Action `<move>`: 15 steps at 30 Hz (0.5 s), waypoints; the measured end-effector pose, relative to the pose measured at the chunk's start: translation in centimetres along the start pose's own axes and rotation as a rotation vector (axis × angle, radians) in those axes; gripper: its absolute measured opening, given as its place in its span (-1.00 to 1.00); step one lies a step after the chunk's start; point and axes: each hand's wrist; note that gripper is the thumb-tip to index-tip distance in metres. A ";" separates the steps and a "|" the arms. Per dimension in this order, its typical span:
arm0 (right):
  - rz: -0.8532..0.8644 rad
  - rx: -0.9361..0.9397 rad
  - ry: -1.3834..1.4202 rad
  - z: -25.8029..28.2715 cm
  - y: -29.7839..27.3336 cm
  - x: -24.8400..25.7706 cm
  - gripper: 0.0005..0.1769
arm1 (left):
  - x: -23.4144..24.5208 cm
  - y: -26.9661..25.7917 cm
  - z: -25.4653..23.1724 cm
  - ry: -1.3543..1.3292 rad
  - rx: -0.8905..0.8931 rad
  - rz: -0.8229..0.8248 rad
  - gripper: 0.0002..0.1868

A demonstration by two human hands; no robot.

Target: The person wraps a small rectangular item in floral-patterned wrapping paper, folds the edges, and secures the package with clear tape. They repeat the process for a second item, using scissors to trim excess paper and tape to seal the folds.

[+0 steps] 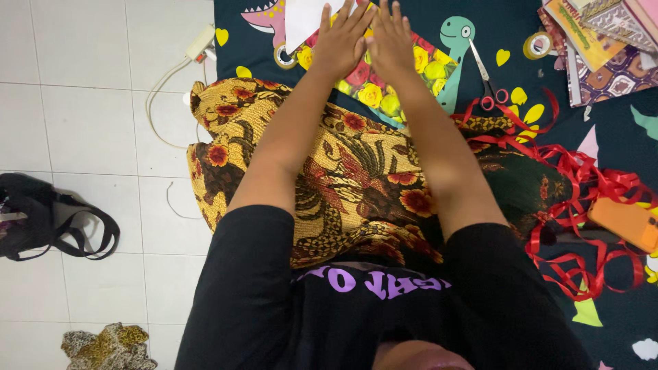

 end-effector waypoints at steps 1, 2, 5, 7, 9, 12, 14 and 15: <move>-0.002 0.010 0.011 -0.8 -0.6 0.5 -0.32 | -0.2 0.0 -0.1 -0.010 0.002 0.001 -0.37; -0.004 0.020 0.022 -1.6 -1.3 1.0 -0.33 | -0.4 -0.1 -0.1 0.006 -0.006 -0.023 -0.37; 0.045 0.023 -0.001 -4.2 -4.1 3.1 -0.28 | -1.0 0.3 0.1 0.040 -0.025 -0.088 -0.35; 0.060 0.061 -0.057 -5.4 -6.0 4.1 -0.29 | -1.2 0.6 0.3 0.047 -0.025 -0.120 -0.32; 0.052 0.081 -0.097 -5.9 -7.1 4.5 -0.28 | -1.3 0.9 0.7 0.033 -0.019 -0.127 -0.32; -0.025 0.101 -0.141 -5.8 -8.0 4.8 -0.27 | -1.4 0.9 0.5 0.013 0.004 -0.126 -0.32; -0.114 0.145 -0.184 -5.2 -7.8 4.8 -0.26 | -1.1 1.1 0.6 0.028 0.004 -0.152 -0.31; -0.122 0.135 -0.174 -5.1 -7.5 4.9 -0.26 | -1.0 1.1 0.6 0.047 -0.005 -0.176 -0.32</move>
Point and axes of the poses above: each hand's wrist, its own y-axis towards the middle knuckle, its own x-axis out of the back of the hand, z = x × y, and after that the axes turned 2 degrees about -y, right-handed
